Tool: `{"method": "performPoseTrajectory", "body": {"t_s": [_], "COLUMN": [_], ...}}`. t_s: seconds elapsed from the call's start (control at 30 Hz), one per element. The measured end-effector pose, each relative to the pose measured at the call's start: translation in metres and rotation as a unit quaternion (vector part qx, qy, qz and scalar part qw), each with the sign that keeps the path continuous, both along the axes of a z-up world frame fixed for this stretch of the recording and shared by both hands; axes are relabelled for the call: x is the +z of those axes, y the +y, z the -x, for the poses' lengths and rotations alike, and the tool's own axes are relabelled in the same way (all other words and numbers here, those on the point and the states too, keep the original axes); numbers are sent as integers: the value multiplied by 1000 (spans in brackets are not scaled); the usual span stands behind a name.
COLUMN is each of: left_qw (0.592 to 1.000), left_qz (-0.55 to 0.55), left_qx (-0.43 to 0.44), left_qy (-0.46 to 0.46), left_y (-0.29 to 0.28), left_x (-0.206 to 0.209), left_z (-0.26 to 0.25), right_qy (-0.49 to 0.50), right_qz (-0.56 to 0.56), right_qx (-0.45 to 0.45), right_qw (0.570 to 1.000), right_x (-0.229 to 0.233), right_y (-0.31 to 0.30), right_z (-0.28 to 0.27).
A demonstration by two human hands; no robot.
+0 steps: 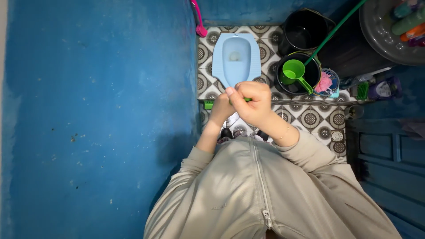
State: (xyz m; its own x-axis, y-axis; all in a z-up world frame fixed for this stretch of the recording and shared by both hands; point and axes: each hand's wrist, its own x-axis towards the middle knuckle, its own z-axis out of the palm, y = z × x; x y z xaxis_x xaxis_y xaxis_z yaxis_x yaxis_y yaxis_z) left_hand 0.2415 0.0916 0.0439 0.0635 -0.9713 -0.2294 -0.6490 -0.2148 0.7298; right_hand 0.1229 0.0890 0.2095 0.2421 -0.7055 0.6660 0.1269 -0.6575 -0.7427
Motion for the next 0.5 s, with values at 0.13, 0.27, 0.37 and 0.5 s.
{"method": "performPoseTrajectory", "body": {"t_s": [0.13,0.27,0.37,0.5], "left_qw": [999,996,993,988], "left_qz": [33,82,114,147], "left_qx": [-13,-23,-32,-40], "left_qy": [6,12,17,25], "left_y": [-9,-18,-28,-26], "left_x": [-3,-5,-7,-16], "left_z": [8,15,23,34], "right_qy": [-1,7,11,10], "right_qz": [-11,-22,-22,-13], "right_qx": [-4,-5,-13,-23], "right_qw": [1000,1000,1000,1000], "right_x": [-54,-84,-83,-43], "right_y": [-2,-1,-13,-19], "right_z": [-1,0,11,30]}}
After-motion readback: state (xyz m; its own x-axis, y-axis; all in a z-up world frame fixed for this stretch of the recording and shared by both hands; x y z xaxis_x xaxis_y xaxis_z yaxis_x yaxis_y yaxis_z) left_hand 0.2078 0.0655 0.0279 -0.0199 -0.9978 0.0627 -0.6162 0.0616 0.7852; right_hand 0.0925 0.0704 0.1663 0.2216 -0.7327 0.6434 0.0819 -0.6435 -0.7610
